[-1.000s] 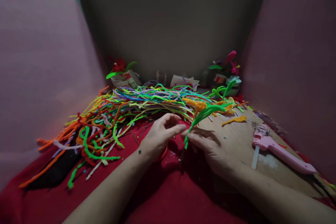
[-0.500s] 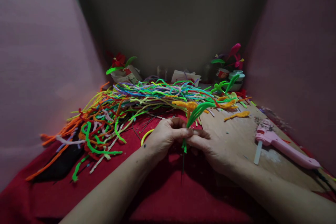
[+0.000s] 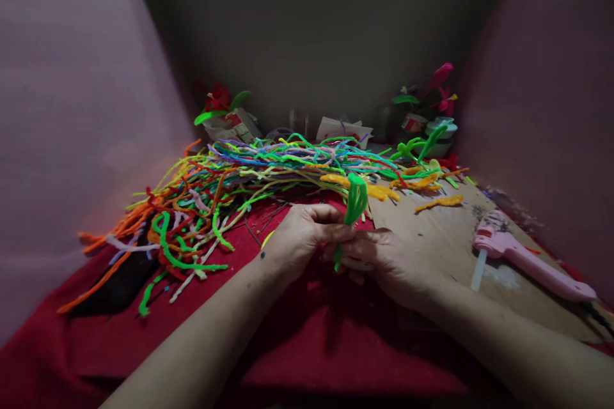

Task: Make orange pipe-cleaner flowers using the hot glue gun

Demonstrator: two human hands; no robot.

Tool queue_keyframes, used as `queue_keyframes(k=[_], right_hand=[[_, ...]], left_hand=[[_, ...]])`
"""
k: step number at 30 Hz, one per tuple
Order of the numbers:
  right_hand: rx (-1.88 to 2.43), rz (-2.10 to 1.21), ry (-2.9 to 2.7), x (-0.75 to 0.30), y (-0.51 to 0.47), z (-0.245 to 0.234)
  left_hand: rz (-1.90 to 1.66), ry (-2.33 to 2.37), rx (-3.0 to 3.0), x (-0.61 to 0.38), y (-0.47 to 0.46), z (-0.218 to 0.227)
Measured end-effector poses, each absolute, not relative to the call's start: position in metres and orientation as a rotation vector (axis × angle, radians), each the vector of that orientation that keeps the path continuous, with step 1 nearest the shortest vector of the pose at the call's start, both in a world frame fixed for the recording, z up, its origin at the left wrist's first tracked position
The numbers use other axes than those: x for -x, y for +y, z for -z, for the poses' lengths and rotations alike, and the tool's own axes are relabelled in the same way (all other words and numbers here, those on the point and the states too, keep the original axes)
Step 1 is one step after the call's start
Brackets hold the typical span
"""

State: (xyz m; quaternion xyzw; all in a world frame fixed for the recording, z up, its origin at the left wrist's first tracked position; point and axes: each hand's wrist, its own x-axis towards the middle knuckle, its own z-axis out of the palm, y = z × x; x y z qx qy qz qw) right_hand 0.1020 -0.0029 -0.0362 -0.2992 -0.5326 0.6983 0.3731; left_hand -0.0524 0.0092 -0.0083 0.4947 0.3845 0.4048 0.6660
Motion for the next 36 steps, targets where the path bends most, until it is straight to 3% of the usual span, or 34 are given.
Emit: queue_keyframes(k=[19,36], right_hand=[[0.866,-1.852,-1.374,-0.1004,-0.0027,0.0319],[0.72,-2.01,-1.429,-0.1029,0.0,0.0355]], left_hand=[[-1.018,0.92,-1.104,0.0467,0.0023,0.0009],[-0.852,0.733,-1.005,0.0482,0.0042,0.0031]])
